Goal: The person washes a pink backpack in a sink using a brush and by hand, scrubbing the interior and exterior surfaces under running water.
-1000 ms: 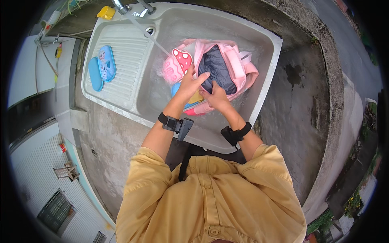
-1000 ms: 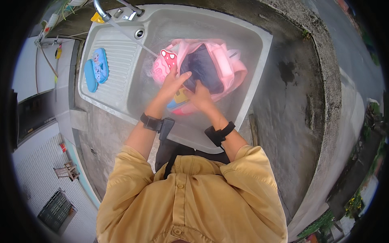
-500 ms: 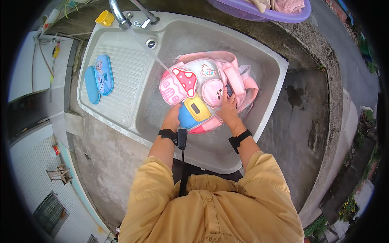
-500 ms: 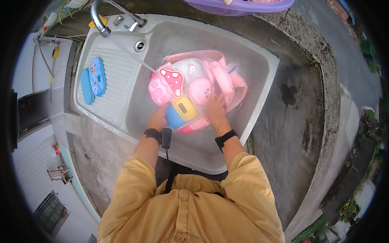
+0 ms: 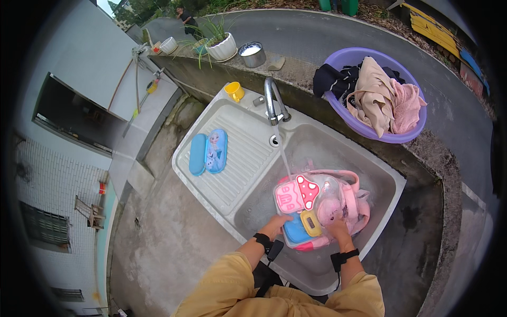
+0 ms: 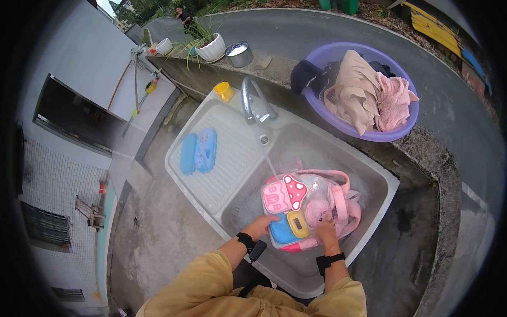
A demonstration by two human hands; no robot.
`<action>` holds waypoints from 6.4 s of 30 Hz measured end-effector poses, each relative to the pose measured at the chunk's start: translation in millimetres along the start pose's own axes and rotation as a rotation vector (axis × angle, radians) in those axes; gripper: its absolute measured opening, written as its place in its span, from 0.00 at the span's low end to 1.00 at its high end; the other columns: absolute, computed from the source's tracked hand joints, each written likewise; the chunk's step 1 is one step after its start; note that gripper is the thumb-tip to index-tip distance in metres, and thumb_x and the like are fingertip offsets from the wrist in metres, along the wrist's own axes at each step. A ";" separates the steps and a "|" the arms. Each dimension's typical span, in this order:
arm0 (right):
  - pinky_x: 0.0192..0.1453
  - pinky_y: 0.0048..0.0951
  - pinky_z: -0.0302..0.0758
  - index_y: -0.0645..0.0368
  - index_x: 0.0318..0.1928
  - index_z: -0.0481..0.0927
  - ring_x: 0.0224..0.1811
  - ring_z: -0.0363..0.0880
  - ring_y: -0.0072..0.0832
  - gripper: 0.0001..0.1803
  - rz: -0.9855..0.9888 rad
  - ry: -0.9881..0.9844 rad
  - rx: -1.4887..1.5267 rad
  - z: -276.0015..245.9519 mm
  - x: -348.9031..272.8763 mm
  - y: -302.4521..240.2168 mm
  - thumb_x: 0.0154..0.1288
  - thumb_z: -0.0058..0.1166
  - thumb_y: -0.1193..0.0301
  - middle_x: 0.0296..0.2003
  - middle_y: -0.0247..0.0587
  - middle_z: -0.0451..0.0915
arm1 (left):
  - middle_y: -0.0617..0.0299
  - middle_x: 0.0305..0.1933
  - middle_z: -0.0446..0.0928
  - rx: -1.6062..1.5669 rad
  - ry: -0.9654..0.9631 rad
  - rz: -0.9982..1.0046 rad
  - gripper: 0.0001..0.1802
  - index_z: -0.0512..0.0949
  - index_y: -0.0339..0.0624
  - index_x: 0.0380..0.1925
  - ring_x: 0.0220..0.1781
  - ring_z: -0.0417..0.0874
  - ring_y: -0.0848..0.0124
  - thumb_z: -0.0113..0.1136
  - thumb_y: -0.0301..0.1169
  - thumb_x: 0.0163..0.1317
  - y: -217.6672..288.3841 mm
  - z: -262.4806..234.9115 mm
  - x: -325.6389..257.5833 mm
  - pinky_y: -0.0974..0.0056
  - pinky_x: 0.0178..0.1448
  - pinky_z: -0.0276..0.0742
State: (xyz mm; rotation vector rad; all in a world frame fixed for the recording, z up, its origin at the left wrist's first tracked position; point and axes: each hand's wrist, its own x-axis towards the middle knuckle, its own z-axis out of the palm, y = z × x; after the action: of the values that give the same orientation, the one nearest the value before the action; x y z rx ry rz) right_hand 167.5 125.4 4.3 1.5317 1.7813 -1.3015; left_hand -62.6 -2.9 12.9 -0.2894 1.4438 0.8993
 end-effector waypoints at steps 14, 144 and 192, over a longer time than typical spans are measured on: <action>0.63 0.34 0.60 0.60 0.60 0.62 0.60 0.61 0.47 0.36 -0.641 0.248 -0.093 -25.2 -135.9 12.6 0.46 0.56 0.77 0.56 0.61 0.63 | 0.52 0.34 0.76 -0.086 -0.046 0.212 0.16 0.71 0.30 0.39 0.30 0.80 0.63 0.58 0.27 0.49 30.0 59.6 -98.8 0.57 0.35 0.81; 0.62 0.50 0.56 0.44 0.60 0.62 0.64 0.47 0.58 0.37 -0.211 0.311 -0.540 7.8 41.2 38.1 0.47 0.57 0.53 0.64 0.59 0.41 | 0.46 0.34 0.78 1.202 0.357 0.296 0.10 0.80 0.36 0.25 0.36 0.80 0.51 0.52 0.29 0.45 -41.9 18.6 69.1 0.57 0.42 0.74; 0.45 0.23 0.68 0.68 0.42 0.76 0.38 0.72 0.20 0.13 -0.550 0.226 0.981 -102.0 -205.1 7.4 0.56 0.49 0.75 0.36 0.34 0.77 | 0.50 0.51 0.72 -0.439 -0.278 -0.082 0.26 0.67 0.34 0.50 0.52 0.73 0.59 0.58 0.30 0.51 -20.9 78.0 -22.2 0.50 0.57 0.67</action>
State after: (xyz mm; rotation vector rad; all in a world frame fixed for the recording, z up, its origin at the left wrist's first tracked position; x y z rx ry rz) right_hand 255.7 109.3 215.2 1.7247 1.8695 -2.6425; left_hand 10.8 27.8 38.8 -0.5238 0.9637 1.1373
